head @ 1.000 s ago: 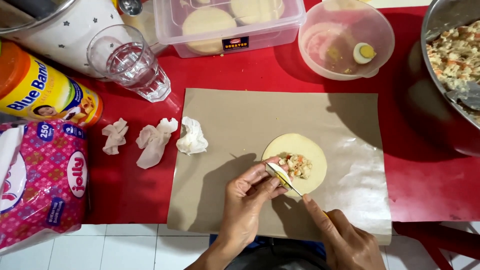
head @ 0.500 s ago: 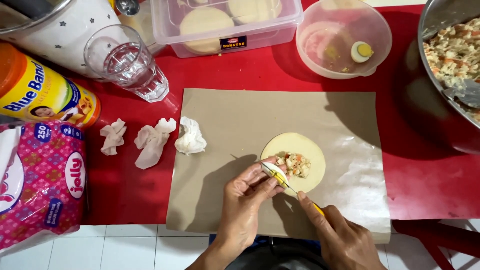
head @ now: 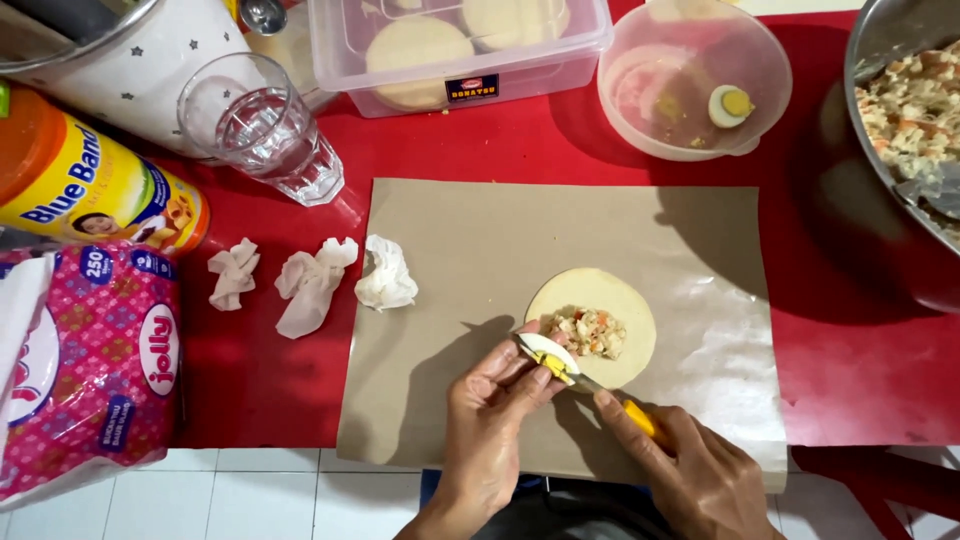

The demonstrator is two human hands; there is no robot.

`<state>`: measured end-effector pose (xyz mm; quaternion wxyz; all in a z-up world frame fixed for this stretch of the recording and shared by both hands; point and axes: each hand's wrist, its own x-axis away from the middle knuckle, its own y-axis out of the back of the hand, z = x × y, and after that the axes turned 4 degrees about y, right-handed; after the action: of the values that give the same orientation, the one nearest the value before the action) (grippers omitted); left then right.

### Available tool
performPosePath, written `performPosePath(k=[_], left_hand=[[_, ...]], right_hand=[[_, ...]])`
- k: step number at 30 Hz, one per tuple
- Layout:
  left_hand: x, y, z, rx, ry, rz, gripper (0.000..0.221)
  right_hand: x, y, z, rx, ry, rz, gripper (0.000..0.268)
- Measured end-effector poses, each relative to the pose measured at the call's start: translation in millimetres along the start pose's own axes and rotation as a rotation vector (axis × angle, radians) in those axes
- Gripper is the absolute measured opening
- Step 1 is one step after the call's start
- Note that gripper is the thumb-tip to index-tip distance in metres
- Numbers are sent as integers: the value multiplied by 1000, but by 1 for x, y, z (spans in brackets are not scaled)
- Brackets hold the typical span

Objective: Filling circular dough wrappers with a vegetable mixture and egg slices, then folding them to create pastries.

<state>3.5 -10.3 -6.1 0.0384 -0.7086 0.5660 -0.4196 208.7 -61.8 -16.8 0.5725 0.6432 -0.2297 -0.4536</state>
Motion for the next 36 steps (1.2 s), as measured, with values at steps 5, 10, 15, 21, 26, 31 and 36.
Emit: performPosePath(k=[5, 10, 15, 21, 26, 31, 36], left_hand=[[0, 2, 1, -2, 2, 3, 60], [-1, 5, 1, -53, -1, 18, 56], [-2, 10, 5, -99, -25, 72, 27], [1, 5, -6, -75, 102, 14, 52], [4, 8, -9, -107, 69, 11, 45], [0, 16, -7, -137, -4, 46, 36], [1, 13, -9, -161, -37, 126, 31]], right_hand=[[-5, 7, -1, 19, 5, -22, 79], [-7, 12, -16, -110, -11, -25, 80], [-6, 18, -32, -176, 15, 52, 78], [-10, 17, -66, -527, -72, 226, 56], [-49, 37, -75, -909, -218, 338, 47], [-79, 47, -80, -1186, -743, 442, 48], [-62, 11, -125, -1175, -503, 584, 47]])
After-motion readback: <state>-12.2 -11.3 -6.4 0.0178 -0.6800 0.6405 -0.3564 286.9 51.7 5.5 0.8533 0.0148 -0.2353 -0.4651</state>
